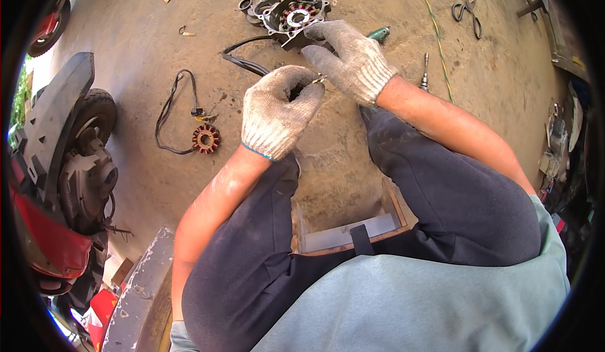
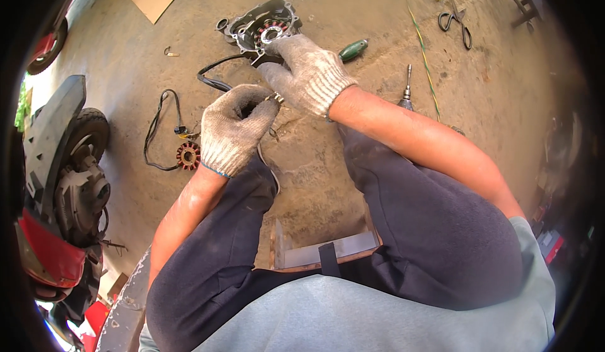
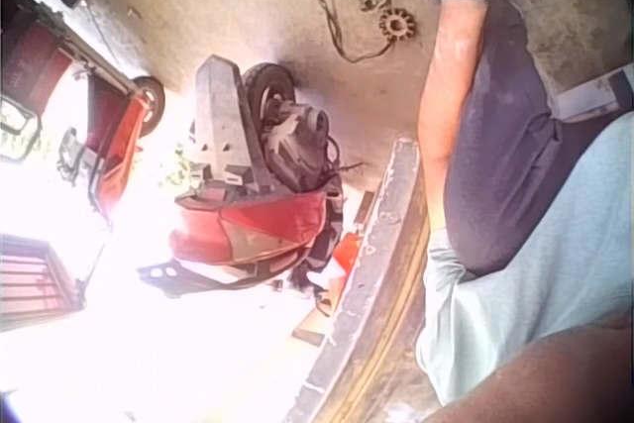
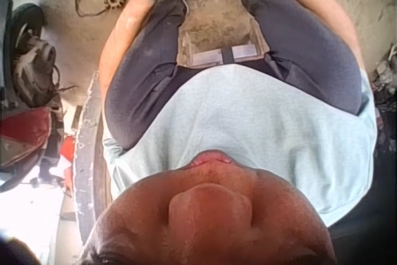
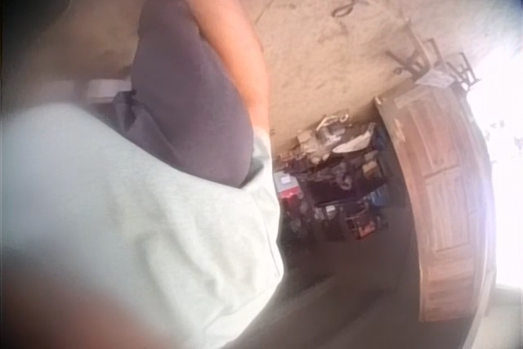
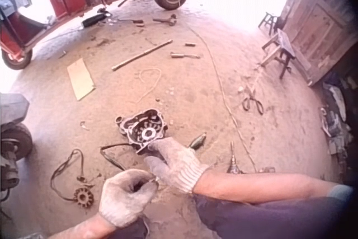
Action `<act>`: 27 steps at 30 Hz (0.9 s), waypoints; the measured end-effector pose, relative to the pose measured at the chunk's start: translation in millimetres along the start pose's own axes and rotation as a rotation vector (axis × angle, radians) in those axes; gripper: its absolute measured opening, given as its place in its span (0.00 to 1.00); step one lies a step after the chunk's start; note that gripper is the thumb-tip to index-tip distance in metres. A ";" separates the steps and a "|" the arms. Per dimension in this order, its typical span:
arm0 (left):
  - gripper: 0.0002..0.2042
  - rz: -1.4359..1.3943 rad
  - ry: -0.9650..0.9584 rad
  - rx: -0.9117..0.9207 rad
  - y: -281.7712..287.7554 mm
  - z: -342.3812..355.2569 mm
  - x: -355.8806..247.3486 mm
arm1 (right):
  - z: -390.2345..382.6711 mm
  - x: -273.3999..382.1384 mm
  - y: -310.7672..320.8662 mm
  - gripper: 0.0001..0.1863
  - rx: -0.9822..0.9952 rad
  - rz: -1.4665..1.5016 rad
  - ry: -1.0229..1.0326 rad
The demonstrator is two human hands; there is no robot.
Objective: The person holds an engine component with gloved hands and cleans out the interior of a small mechanical part using a tool. The person then picks up a wire and works on its connector, scraping the interior with the tool before standing up and reaching toward the engine of a red tricycle.
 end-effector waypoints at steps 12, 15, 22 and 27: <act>0.14 -0.965 0.505 -0.007 -8.2 -9.3 42.6 | -2.1 20.8 28.4 0.21 -0.307 0.011 0.325; 0.14 -1.064 0.516 -0.010 -8.7 -11.8 40.4 | -2.8 40.5 29.0 0.20 -0.348 0.034 0.472; 0.17 -0.882 0.436 0.168 -21.1 -11.0 30.0 | -6.2 48.0 17.1 0.22 -0.435 0.049 0.530; 0.15 -0.716 0.376 0.083 -23.7 -6.6 25.4 | -5.8 28.9 25.8 0.24 -0.485 0.062 0.498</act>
Point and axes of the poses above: each hand's wrist, its own z-axis towards the middle knuckle, its own y-axis out of the back of the hand, x = y × z, the point moved 7 cm from there along z, towards the middle knuckle, and after that the axes turned 8 degrees about -y, right-handed, at the moved point
